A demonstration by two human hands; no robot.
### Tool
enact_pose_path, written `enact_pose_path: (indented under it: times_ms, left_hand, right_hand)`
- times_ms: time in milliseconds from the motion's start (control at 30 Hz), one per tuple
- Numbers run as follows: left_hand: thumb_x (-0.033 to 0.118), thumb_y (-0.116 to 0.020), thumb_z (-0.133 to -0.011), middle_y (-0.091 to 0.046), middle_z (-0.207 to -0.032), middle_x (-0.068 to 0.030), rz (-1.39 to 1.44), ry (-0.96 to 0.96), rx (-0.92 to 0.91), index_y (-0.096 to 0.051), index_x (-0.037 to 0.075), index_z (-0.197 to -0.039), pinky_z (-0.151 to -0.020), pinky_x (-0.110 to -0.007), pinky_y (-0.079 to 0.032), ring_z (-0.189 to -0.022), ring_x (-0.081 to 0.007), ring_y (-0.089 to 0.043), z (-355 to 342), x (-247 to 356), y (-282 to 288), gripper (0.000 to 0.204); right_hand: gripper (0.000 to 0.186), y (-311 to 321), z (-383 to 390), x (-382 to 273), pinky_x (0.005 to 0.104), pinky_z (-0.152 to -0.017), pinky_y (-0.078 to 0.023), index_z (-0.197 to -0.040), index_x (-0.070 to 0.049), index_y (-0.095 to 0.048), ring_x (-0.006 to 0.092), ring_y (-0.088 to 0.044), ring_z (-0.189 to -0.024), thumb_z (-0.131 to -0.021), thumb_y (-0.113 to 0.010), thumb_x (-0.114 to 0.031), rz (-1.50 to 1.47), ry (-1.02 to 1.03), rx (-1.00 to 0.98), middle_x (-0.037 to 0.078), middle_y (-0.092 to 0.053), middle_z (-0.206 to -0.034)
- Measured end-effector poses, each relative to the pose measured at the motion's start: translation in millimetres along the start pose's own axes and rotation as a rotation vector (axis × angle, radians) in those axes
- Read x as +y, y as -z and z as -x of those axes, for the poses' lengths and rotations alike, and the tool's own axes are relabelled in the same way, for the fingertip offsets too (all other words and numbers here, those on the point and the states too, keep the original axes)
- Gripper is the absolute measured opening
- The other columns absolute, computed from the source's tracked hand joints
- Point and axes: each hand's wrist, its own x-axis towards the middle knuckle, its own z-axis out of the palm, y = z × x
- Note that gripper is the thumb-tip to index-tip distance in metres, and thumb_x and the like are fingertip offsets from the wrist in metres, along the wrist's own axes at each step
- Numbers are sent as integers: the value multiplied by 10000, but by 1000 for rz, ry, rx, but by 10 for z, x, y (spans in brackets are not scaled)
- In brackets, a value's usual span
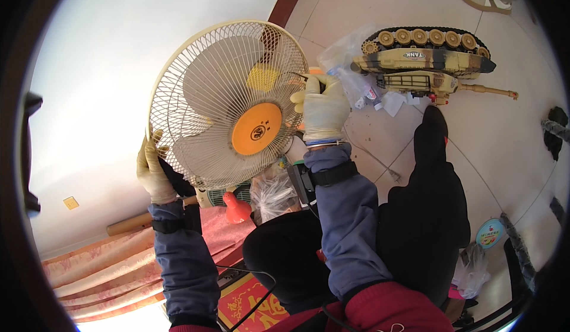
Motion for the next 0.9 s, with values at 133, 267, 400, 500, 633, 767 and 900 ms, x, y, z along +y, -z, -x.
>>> enact_pose_path:
  times_ms: [133, 267, 400, 500, 633, 767, 900]
  left_hand:
    - [303, -583, -1054, -712, -1185, -78, 44, 27, 8, -596, -32, -1377, -827, -251, -457, -918, -93, -560, -5, -3, -14, 466]
    - [327, -573, -1057, -704, -1235, -103, -9, -2, -11, -606, -43, -1351, -856, -277, -488, -996, -124, -622, -17, 5, 2, 474]
    - [327, -577, -1055, -706, -1227, -97, 35, 13, -10, -609, -42, -1348, -846, -270, -487, -988, -115, -619, -11, -6, 5, 472]
    - [319, -581, -1054, -706, -1220, -96, 30, 21, -6, -610, -42, -1347, -842, -267, -486, -989, -113, -619, -6, -12, 5, 466]
    - [313, -583, -1054, -712, -1213, -87, 26, 18, 2, -607, -40, -1352, -830, -258, -484, -964, -103, -614, -6, -15, 1, 463]
    - [314, -586, -1053, -718, -1207, -76, 70, 19, -8, -607, -37, -1355, -819, -254, -481, -936, -93, -607, -18, -20, -3, 464]
    - [312, -584, -1054, -713, -1219, -88, 60, 23, -15, -603, -37, -1359, -822, -258, -486, -947, -98, -615, -19, -23, 7, 464]
  right_hand:
    - [161, 49, -11, 79, 235, -404, -424, -983, 2, -691, 96, -563, -447, -969, -619, -142, -56, -127, -101, 92, -690, -668]
    - [147, 63, -9, 80, 251, -438, -460, -924, -1, -670, 115, -583, -450, -955, -622, -136, -93, -151, -144, 104, -704, -662]
    - [129, 60, 15, 38, 251, -432, -451, -946, -8, -654, 109, -565, -441, -955, -629, -134, -68, -123, -197, 98, -698, -651]
    - [129, 4, 88, 48, 253, -435, -452, -983, -15, -643, 108, -562, -441, -957, -635, -142, 0, -123, -182, 100, -697, -650]
    - [146, -27, 105, 70, 259, -443, -464, -1011, -20, -638, 113, -574, -448, -957, -642, -155, 14, -80, -174, 101, -705, -660]
    - [169, -42, 90, 78, 257, -463, -481, -1017, -15, -643, 122, -591, -457, -962, -634, -174, 136, -142, -274, 95, -717, -676]
    - [189, -63, 94, 107, 254, -473, -494, -1028, -14, -655, 126, -608, -475, -971, -620, -190, 111, -172, -251, 101, -723, -695]
